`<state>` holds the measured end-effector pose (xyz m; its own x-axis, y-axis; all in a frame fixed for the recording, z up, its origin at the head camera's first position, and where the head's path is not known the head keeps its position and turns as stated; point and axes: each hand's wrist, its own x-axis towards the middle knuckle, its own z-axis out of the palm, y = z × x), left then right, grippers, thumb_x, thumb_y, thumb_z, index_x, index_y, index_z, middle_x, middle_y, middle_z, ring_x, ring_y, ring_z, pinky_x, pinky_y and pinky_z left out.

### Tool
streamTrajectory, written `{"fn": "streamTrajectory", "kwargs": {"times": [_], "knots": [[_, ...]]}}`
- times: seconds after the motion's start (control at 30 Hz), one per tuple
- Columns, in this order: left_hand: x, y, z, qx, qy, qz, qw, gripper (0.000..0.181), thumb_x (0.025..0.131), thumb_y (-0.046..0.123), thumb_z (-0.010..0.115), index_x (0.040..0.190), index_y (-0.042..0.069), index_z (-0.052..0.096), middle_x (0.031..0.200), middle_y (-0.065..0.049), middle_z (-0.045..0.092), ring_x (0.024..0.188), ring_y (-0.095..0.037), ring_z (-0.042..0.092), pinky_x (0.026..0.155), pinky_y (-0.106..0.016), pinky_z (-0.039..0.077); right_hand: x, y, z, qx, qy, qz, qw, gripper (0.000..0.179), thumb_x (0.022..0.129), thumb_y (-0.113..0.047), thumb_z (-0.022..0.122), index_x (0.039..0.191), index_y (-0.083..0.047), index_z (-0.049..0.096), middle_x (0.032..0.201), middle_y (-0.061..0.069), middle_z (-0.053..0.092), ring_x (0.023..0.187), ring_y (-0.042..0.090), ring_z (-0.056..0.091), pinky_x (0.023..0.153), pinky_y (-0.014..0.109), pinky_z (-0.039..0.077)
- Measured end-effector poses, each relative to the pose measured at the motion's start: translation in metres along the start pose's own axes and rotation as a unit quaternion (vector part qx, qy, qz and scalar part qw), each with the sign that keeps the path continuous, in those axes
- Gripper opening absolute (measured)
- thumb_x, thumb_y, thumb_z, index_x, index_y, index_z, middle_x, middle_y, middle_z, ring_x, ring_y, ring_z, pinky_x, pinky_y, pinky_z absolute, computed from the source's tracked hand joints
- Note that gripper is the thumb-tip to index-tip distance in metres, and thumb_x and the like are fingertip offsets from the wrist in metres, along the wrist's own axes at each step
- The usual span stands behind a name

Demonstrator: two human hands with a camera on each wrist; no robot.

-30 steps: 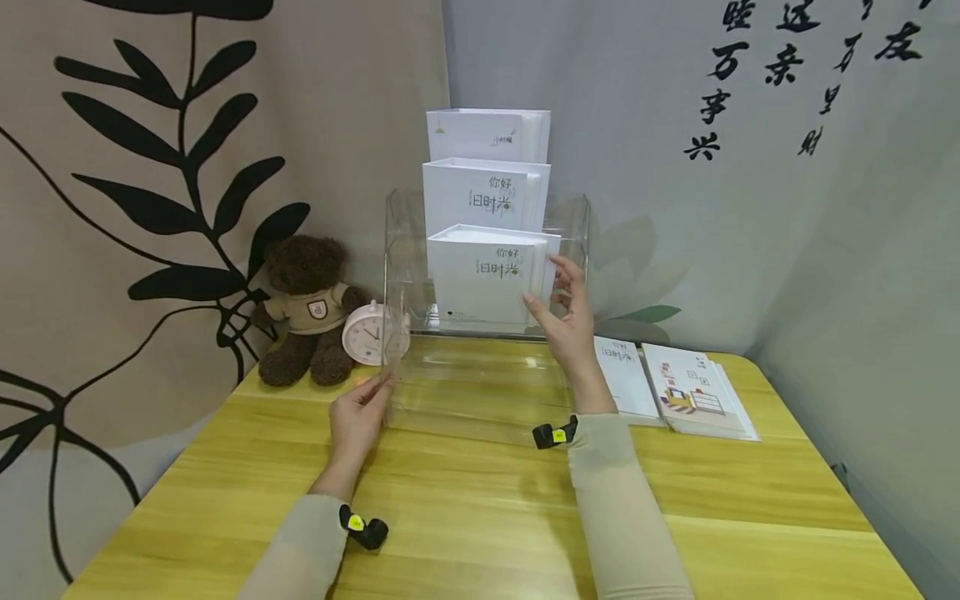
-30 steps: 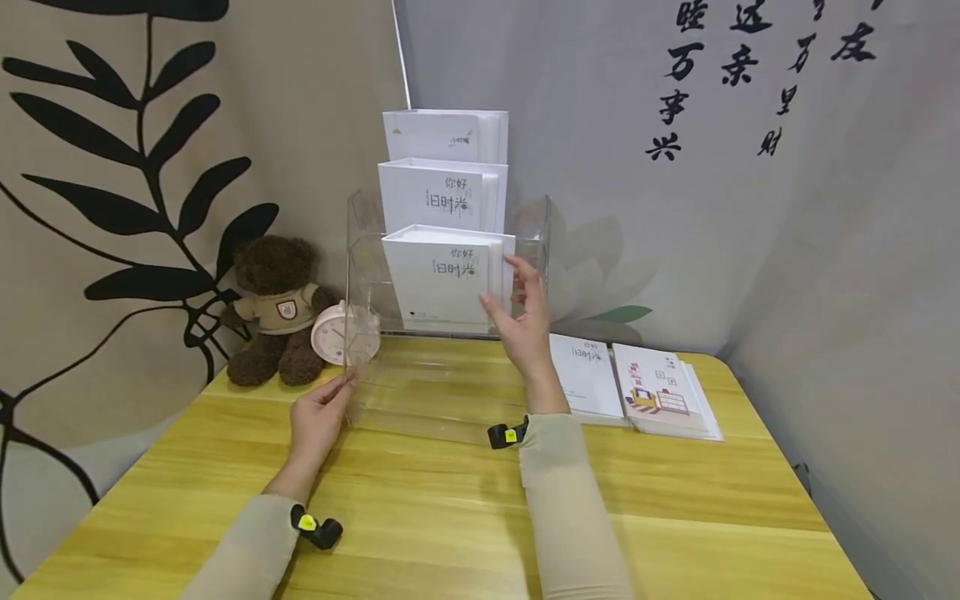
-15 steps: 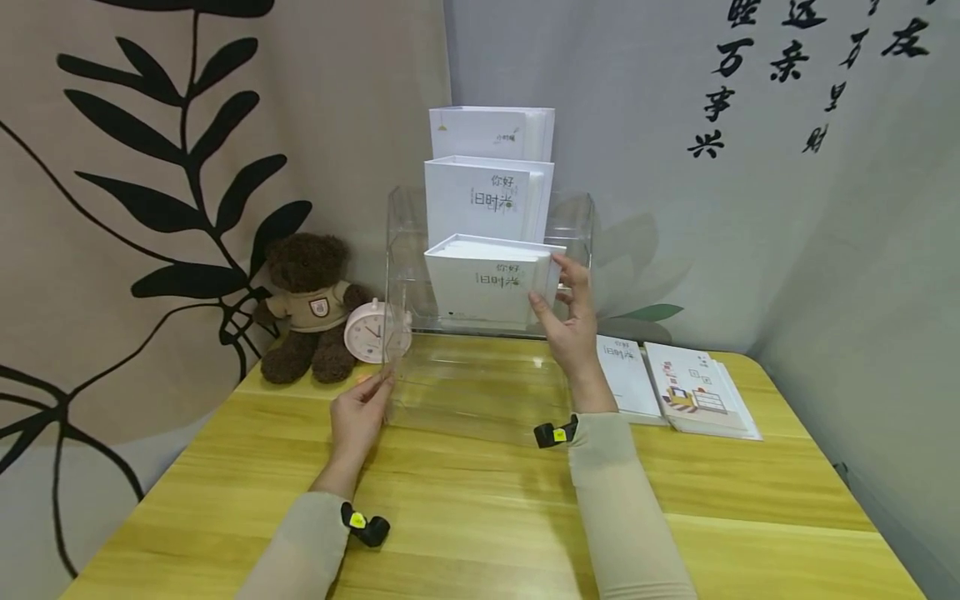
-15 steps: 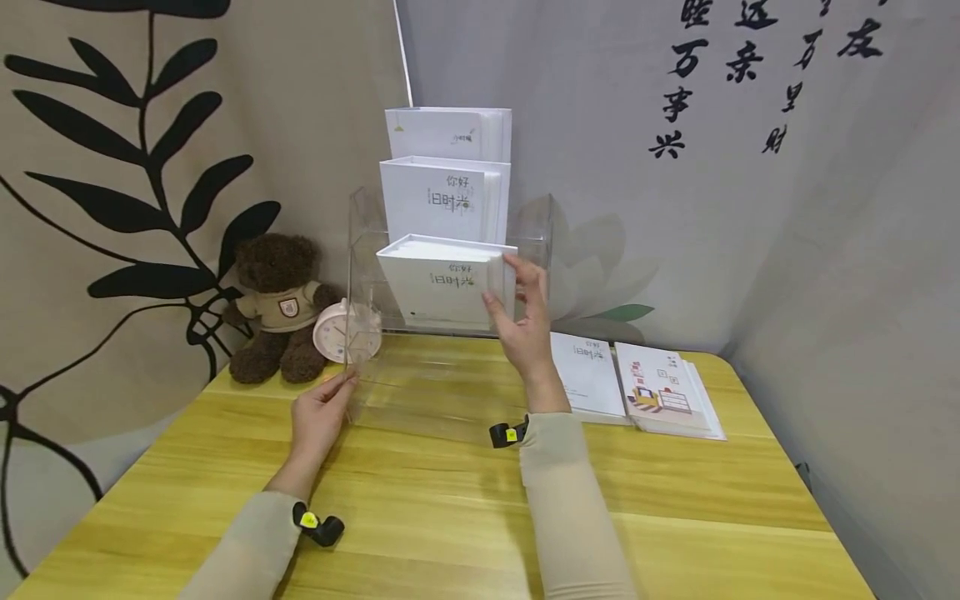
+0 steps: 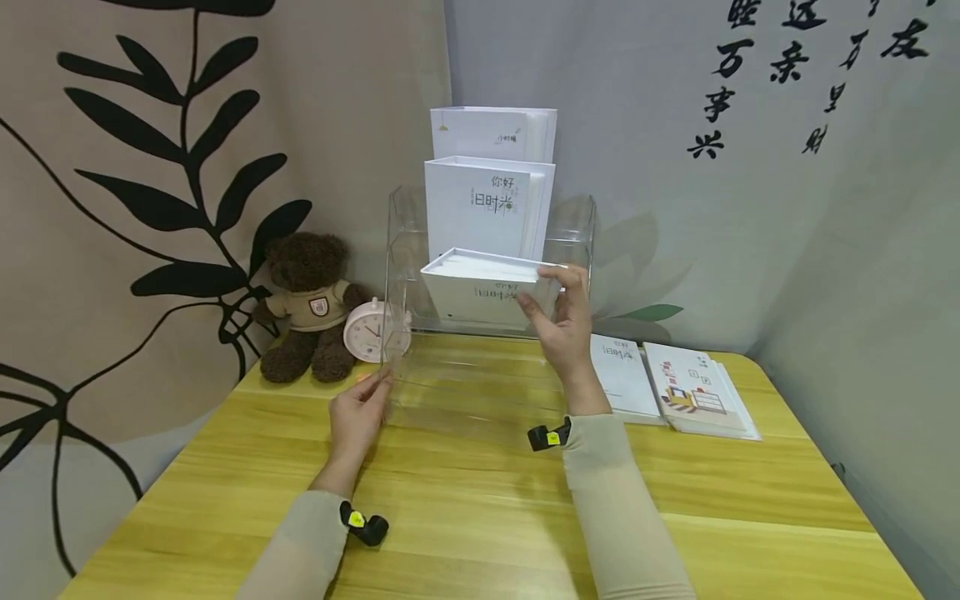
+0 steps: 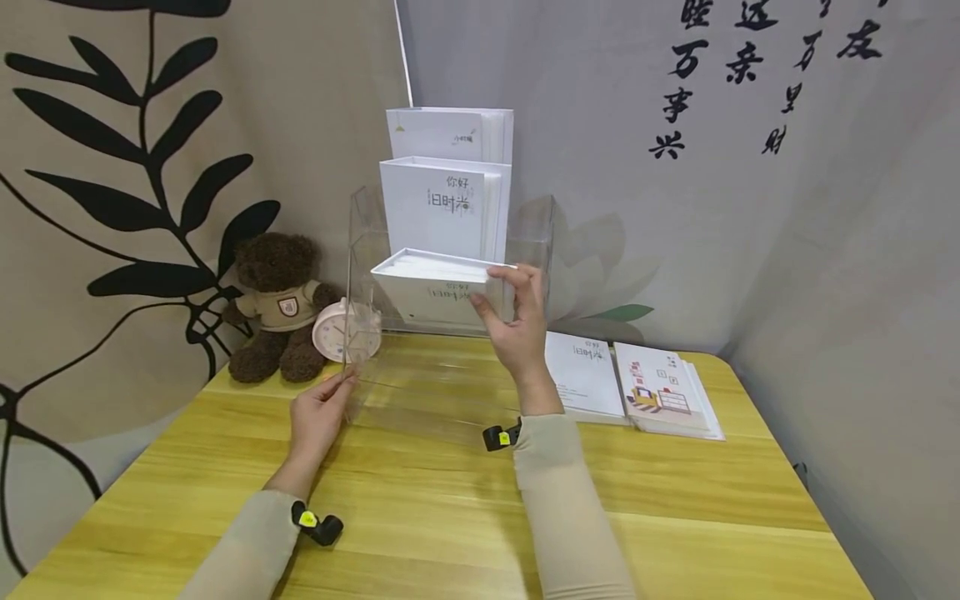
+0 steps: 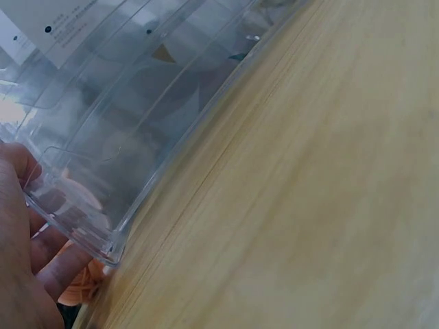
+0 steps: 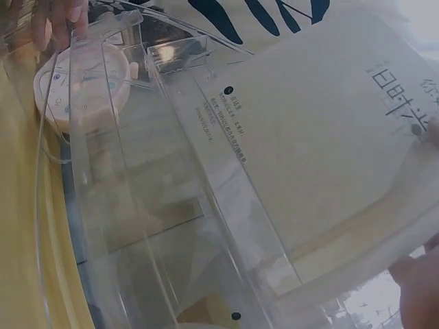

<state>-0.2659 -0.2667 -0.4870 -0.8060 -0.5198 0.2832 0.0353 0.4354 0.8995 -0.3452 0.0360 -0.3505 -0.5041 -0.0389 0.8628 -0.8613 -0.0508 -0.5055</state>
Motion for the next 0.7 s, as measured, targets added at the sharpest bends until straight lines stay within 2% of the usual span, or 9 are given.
{"fn": "streamTrajectory", "kwargs": {"times": [0.1, 0.2, 0.27, 0.37, 0.47, 0.63, 0.7], "knots": [[0.001, 0.0, 0.0, -0.003, -0.001, -0.004, 1.0, 0.024, 0.096, 0.042, 0.078, 0.119, 0.034, 0.082, 0.11, 0.0, 0.083, 0.077, 0.001, 0.066, 0.066, -0.012, 0.048, 0.0, -0.001, 0.0, -0.049, -0.007, -0.041, 0.9979, 0.047, 0.086, 0.012, 0.079, 0.124, -0.004, 0.057, 0.126, 0.003, 0.051, 0.121, 0.015, 0.05, 0.105, 0.027, 0.048], [0.001, 0.0, 0.001, -0.004, -0.002, -0.005, 1.0, 0.025, 0.096, 0.042, 0.078, 0.119, 0.033, 0.082, 0.108, -0.002, 0.083, 0.072, 0.001, 0.064, 0.063, -0.015, 0.048, 0.003, -0.003, -0.004, -0.104, -0.029, -0.088, 0.9902, 0.047, 0.083, 0.007, 0.085, 0.124, -0.005, 0.064, 0.123, 0.017, 0.059, 0.123, 0.023, 0.055, 0.111, 0.03, 0.045], [0.001, 0.0, 0.001, -0.006, -0.002, -0.005, 1.0, 0.025, 0.096, 0.042, 0.078, 0.119, 0.032, 0.082, 0.103, -0.005, 0.084, 0.064, -0.001, 0.062, 0.058, -0.018, 0.047, 0.005, -0.006, -0.008, -0.121, -0.044, -0.119, 0.9846, 0.048, 0.08, 0.006, 0.087, 0.123, -0.005, 0.069, 0.119, 0.019, 0.065, 0.118, 0.026, 0.062, 0.11, 0.03, 0.048], [0.001, 0.001, 0.001, -0.016, -0.005, -0.003, 0.9999, 0.026, 0.097, 0.041, 0.078, 0.12, 0.029, 0.083, 0.095, -0.012, 0.083, 0.051, -0.004, 0.057, 0.05, -0.023, 0.045, 0.008, -0.01, -0.014, -0.133, -0.062, -0.149, 0.978, 0.047, 0.078, 0.006, 0.089, 0.12, -0.007, 0.074, 0.111, 0.015, 0.074, 0.107, 0.027, 0.07, 0.103, 0.027, 0.054], [0.001, 0.001, 0.001, -0.024, -0.007, -0.002, 0.9997, 0.027, 0.097, 0.039, 0.078, 0.12, 0.026, 0.083, 0.093, -0.014, 0.082, 0.047, -0.005, 0.055, 0.047, -0.024, 0.044, 0.01, -0.014, -0.017, -0.138, -0.074, -0.162, 0.9744, 0.047, 0.077, 0.006, 0.089, 0.12, -0.009, 0.077, 0.11, 0.013, 0.077, 0.104, 0.027, 0.074, 0.101, 0.027, 0.057], [0.001, 0.0, 0.0, -0.015, -0.009, -0.005, 0.9998, 0.029, 0.097, 0.042, 0.077, 0.121, 0.026, 0.082, 0.108, -0.007, 0.083, 0.059, -0.004, 0.061, 0.054, -0.022, 0.046, 0.009, -0.016, -0.018, -0.132, -0.078, -0.157, 0.9757, 0.045, 0.078, 0.005, 0.088, 0.12, -0.01, 0.079, 0.109, 0.013, 0.079, 0.104, 0.027, 0.076, 0.1, 0.027, 0.058], [0.0, 0.0, -0.001, -0.012, -0.012, -0.01, 0.9998, 0.03, 0.097, 0.044, 0.077, 0.122, 0.027, 0.082, 0.11, -0.006, 0.083, 0.061, -0.006, 0.061, 0.054, -0.023, 0.046, 0.009, -0.016, -0.018, -0.122, -0.077, -0.154, 0.9776, 0.042, 0.079, 0.006, 0.088, 0.118, -0.007, 0.078, 0.107, 0.014, 0.079, 0.103, 0.026, 0.076, 0.1, 0.027, 0.057]]}}
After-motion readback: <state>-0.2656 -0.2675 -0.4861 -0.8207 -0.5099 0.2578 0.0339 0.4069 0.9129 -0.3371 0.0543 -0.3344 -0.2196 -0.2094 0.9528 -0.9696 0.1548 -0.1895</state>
